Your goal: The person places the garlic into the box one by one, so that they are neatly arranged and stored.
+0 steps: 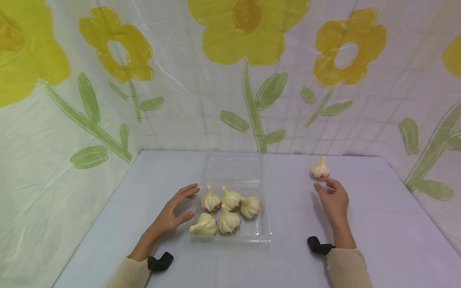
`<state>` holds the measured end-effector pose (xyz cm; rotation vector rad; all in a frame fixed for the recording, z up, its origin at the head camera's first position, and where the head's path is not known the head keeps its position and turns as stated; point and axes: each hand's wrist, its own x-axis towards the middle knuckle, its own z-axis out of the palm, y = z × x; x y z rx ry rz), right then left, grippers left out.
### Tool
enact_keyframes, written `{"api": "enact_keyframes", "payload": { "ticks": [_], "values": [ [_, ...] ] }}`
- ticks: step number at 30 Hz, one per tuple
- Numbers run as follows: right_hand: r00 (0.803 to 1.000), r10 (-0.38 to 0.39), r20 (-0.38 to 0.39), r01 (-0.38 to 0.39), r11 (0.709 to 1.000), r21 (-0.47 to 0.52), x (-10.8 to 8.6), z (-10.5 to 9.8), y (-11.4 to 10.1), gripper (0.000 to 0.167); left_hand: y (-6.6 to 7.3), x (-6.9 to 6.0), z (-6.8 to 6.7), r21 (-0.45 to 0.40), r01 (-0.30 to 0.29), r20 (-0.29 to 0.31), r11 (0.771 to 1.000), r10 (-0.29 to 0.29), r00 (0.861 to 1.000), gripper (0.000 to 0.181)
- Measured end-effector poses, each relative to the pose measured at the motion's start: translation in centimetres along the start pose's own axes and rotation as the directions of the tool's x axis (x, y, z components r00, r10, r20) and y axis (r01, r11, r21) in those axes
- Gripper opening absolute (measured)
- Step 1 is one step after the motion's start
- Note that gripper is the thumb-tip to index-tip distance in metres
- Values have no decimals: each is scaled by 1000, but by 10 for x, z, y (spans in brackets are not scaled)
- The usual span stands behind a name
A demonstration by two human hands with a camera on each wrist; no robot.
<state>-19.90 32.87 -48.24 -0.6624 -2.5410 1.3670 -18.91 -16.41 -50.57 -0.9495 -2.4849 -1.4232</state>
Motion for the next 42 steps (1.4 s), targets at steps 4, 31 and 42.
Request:
{"api": "enact_keyframes", "payload": {
  "ticks": [4, 31, 42],
  "values": [
    [1000, 26, -6, -26, 999, 21, 3, -2, 3, 62, 0, 1, 0, 0, 3, 1, 1000, -3, 1000, 63],
    [990, -8, 142, 6, 1000, 13, 33, -15, 8, 86, -3, 0, 0, -7, -4, 4, 1000, 4, 1000, 63],
    [977, -76, 199, 83, 996, -23, 53, -17, 10, 91, -1, 0, -1, -16, -1, 8, 1000, 1, 1000, 64]
  ]
}}
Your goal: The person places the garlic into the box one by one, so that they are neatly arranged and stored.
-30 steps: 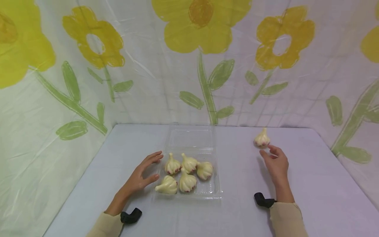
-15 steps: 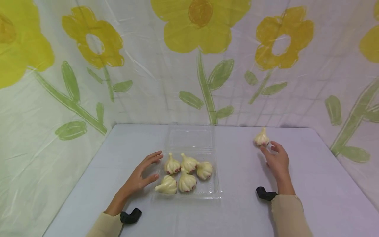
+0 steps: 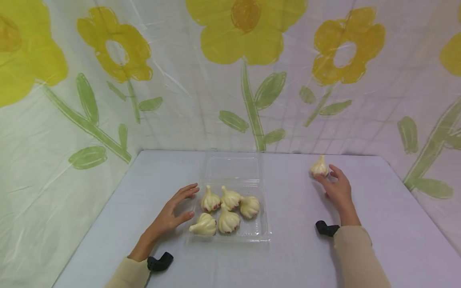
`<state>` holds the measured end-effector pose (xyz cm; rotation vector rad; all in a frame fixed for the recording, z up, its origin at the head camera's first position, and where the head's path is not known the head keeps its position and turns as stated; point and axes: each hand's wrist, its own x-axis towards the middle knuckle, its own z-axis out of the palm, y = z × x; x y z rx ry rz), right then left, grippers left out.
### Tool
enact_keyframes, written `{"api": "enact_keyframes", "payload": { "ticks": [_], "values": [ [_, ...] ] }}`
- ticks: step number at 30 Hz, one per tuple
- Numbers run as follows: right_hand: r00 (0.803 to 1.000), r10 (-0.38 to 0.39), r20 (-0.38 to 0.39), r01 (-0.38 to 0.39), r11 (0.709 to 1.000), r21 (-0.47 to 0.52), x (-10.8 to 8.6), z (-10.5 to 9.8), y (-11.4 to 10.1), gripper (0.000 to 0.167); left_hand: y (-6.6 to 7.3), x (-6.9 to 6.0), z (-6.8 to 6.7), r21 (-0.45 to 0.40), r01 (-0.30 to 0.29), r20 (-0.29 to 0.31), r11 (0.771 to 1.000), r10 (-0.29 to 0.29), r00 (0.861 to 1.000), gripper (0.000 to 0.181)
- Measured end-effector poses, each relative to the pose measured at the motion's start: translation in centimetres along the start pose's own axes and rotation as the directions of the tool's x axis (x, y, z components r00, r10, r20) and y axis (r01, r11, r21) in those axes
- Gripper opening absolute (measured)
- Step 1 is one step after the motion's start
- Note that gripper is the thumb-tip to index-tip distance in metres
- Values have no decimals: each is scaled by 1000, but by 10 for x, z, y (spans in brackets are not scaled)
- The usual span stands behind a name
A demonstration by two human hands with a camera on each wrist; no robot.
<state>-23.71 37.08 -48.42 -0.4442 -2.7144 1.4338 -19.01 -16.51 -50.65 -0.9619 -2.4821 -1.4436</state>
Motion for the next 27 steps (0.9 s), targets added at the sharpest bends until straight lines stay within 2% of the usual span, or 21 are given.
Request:
{"api": "enact_keyframes", "payload": {
  "ticks": [5, 11, 27],
  "values": [
    [999, -38, 20, 38, 999, -20, 6, -1, 1, 91, 0, 0, 0, -2, 5, 0, 1000, -5, 1000, 65],
    [999, -45, 27, 46, 999, -29, 10, 0, 2, 87, -3, 0, 1, 5, -3, -1, 1000, 3, 1000, 64],
    [996, -90, 1, 90, 996, -4, 4, 3, 0, 80, -1, -1, 2, 15, -1, -1, 1000, 1, 1000, 65]
  ]
}}
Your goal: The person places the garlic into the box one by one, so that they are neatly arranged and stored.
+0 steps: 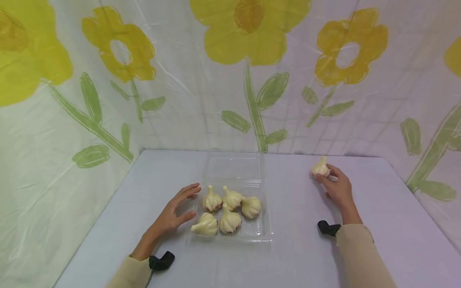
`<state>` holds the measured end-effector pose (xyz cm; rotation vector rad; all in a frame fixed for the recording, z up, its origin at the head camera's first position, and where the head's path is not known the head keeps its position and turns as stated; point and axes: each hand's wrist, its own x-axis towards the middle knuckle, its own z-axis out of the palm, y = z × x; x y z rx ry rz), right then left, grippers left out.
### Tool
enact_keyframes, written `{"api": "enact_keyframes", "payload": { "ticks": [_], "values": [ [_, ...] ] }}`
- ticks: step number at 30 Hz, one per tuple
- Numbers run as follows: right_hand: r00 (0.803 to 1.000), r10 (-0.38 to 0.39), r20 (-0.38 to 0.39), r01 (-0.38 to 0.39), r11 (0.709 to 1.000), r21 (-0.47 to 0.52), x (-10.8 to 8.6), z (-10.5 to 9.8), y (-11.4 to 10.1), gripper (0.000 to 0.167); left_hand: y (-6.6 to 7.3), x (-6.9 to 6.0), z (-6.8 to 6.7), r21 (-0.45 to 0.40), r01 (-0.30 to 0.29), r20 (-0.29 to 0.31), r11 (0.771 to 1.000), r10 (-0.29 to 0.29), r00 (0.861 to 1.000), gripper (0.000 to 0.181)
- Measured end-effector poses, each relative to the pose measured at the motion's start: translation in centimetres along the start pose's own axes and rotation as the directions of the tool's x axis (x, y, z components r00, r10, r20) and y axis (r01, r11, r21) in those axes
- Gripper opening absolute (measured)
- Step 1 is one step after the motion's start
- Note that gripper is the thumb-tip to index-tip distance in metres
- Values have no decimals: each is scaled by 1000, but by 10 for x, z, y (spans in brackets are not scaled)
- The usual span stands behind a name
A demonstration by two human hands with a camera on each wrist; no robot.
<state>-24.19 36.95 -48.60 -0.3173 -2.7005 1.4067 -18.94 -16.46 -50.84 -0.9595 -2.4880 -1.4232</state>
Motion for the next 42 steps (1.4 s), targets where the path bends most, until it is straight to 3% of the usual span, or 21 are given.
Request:
{"api": "enact_keyframes", "payload": {
  "ticks": [12, 27, 42],
  "values": [
    [999, -45, -22, 46, 998, 30, -13, 6, -5, 79, 0, 0, -1, -16, -1, -2, 1000, 1, 1000, 64],
    [995, -102, -21, 104, 985, 139, -30, 30, -22, 70, 2, 0, 0, -8, 11, -2, 1000, -12, 1000, 64],
    [980, -197, 27, 193, 976, 103, -49, 35, -42, 65, 3, 0, -1, -2, 16, 0, 1000, -16, 1000, 65]
  ]
}}
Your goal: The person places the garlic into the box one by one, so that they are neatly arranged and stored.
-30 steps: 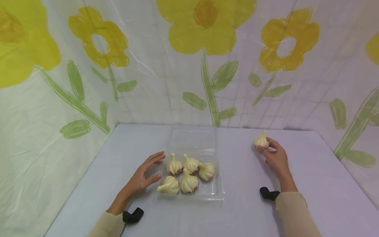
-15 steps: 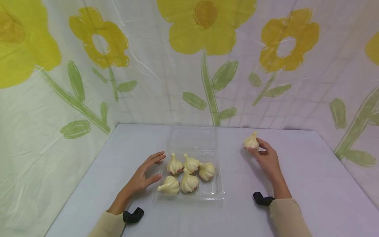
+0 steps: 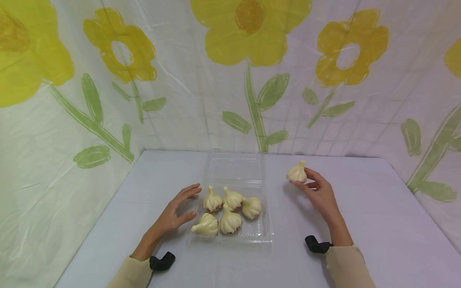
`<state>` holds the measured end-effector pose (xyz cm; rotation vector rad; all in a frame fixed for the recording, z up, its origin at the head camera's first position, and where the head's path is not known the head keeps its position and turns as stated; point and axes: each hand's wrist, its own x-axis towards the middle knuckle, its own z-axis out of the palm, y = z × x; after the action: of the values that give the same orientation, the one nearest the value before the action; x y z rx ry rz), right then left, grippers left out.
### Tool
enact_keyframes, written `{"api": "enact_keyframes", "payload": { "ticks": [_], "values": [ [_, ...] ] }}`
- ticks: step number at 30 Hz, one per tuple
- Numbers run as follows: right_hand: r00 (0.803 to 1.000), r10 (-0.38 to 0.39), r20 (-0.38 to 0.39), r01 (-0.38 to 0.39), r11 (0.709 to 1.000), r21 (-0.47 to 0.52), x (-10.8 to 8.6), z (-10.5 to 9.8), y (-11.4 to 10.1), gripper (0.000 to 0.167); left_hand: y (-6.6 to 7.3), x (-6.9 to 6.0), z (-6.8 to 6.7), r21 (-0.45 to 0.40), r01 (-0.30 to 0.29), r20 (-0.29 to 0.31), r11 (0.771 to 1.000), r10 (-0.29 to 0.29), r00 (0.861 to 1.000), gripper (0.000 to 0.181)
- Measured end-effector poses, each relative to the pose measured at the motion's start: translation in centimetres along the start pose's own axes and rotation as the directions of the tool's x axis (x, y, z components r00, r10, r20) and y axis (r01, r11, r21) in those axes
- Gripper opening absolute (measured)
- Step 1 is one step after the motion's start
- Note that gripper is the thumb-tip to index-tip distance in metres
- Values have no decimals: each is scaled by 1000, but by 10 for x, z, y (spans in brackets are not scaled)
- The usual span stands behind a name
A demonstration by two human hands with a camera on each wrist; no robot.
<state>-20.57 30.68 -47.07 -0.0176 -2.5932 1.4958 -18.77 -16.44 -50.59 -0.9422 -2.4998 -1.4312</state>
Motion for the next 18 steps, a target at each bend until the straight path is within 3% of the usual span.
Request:
{"api": "enact_keyframes", "payload": {
  "ticks": [8, 18],
  "values": [
    [996, -53, 73, 53, 999, 11, -5, 3, -14, 62, 0, 0, 0, 1, -3, -1, 1000, 3, 1000, 63],
    [988, -114, 107, 112, 993, 29, -8, 10, -26, 61, -1, 0, 0, 1, -1, -3, 1000, 1, 1000, 63]
  ]
}}
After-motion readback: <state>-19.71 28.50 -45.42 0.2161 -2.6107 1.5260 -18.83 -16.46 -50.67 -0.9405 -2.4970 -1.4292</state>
